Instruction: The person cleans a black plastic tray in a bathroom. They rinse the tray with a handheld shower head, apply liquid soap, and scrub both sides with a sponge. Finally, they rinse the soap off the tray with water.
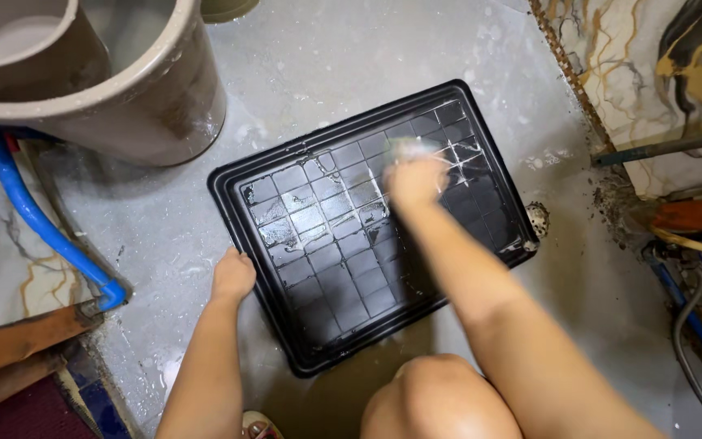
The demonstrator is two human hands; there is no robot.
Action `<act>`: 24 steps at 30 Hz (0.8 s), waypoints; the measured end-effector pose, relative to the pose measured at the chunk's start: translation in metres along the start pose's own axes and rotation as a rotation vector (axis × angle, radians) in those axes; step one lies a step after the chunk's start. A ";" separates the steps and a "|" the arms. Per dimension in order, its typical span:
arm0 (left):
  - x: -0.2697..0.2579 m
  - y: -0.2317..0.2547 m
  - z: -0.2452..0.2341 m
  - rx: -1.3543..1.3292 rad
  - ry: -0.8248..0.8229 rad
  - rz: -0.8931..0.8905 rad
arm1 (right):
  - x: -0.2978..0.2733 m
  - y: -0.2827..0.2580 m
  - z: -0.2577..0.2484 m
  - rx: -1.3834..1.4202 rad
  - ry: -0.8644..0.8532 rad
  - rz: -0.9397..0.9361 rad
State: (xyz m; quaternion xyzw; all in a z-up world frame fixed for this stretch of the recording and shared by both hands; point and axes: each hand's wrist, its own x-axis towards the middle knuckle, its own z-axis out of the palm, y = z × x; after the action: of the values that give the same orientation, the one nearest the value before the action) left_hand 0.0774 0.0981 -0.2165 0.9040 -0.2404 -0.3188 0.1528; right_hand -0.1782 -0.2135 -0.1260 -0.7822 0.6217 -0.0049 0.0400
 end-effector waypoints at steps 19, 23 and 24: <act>-0.019 0.026 -0.035 -0.052 -0.094 -0.052 | 0.110 0.044 0.053 -0.103 0.036 0.097; -0.026 0.033 -0.043 -0.113 -0.091 -0.039 | -0.031 -0.137 0.085 0.004 -0.044 -0.598; -0.027 0.034 -0.043 -0.100 -0.081 -0.028 | -0.066 -0.172 0.077 0.128 -0.123 -0.758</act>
State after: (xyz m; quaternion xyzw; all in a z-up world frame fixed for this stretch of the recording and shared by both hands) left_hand 0.0753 0.0893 -0.1558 0.8849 -0.2175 -0.3686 0.1835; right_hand -0.0221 -0.1063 -0.1879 -0.9512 0.2837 -0.0112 0.1213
